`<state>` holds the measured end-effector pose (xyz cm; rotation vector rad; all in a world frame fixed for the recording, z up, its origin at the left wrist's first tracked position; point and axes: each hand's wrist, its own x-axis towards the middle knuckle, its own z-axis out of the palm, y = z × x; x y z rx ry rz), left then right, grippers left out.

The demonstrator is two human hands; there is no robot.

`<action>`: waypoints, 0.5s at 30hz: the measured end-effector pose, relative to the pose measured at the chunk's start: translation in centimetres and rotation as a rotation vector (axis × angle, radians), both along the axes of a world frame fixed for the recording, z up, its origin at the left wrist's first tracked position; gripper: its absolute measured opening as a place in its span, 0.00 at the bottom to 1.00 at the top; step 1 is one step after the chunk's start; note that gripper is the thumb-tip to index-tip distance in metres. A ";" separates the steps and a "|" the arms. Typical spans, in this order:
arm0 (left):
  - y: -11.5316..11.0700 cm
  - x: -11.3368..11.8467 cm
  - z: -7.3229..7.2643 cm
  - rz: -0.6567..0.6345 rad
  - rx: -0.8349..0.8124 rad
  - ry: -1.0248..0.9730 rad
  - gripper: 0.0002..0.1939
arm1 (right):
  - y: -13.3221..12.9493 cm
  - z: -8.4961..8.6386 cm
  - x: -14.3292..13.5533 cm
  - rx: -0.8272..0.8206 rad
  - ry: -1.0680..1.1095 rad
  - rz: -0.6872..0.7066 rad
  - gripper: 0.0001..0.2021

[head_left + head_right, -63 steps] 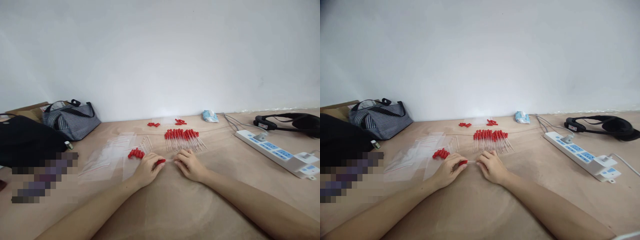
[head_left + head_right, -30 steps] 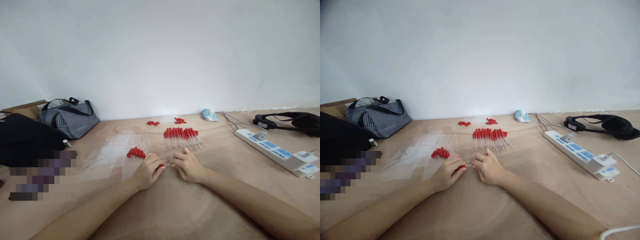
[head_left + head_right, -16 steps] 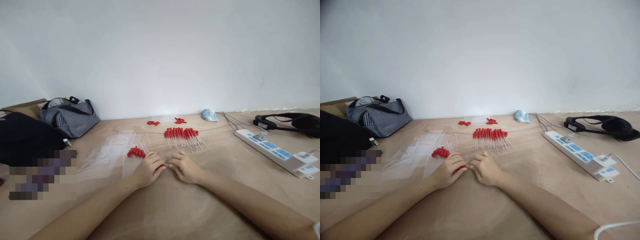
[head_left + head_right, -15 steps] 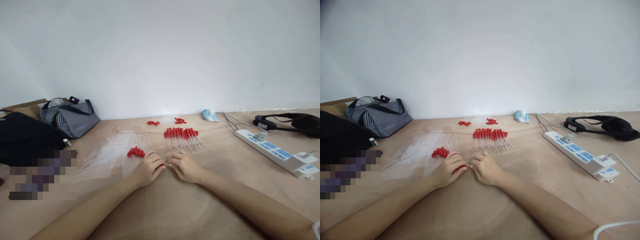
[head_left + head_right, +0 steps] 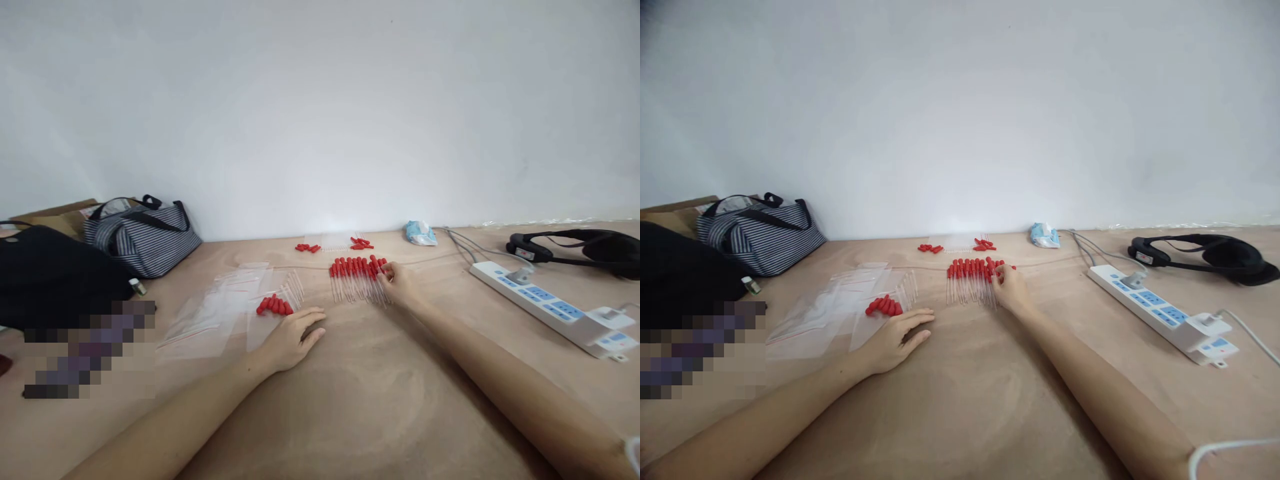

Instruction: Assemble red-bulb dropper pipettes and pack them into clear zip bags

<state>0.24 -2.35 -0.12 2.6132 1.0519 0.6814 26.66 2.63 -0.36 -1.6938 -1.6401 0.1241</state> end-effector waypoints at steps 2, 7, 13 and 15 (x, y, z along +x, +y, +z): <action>0.1 0.0 -0.2 -0.001 0.005 -0.002 0.13 | 0.8 -0.3 -0.2 -0.010 -0.027 -0.037 0.08; 0.2 -0.2 -0.4 -0.006 0.007 0.009 0.14 | 2.1 -1.1 -0.7 -0.029 -0.112 -0.076 0.08; 0.1 -0.2 -0.4 -0.006 0.030 0.037 0.14 | 1.9 -0.1 -1.6 -0.064 -0.200 -0.121 0.09; -0.1 0.0 -0.2 -0.007 0.070 0.025 0.13 | 1.4 0.6 -2.9 -0.048 -0.201 -0.089 0.09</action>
